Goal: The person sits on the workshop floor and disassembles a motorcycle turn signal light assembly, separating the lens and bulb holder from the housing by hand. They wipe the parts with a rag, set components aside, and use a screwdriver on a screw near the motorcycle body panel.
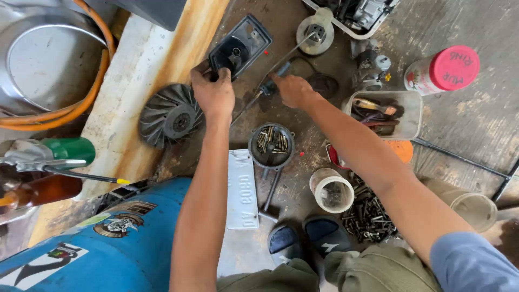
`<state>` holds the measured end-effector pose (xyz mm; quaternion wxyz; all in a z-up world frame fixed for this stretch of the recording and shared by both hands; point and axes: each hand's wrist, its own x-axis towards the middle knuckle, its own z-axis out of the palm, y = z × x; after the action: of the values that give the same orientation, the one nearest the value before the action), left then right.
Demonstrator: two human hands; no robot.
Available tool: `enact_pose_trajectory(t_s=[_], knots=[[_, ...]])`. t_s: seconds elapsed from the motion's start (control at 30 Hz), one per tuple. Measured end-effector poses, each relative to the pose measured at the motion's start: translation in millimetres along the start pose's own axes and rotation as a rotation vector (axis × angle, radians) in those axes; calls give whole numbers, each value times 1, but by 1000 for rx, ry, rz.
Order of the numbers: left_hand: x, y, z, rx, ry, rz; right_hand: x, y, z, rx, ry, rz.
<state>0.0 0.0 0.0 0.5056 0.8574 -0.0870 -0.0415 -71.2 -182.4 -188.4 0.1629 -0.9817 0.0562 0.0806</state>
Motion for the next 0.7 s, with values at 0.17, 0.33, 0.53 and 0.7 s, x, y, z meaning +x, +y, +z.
enact_pose_trajectory(t_s=[0.17,0.33,0.53,0.7], knots=[[-3,-6,-8,23,59,84,-19,9,-7,46,-3,-51],[-2,-3,-8,52,126,141,-56,9,-41,112,96,-95],[-2,-9,5,27,85,124,-82,24,-76,332,205,19],[-2,-15,13,26,65,150,-111,41,-140,662,491,303]])
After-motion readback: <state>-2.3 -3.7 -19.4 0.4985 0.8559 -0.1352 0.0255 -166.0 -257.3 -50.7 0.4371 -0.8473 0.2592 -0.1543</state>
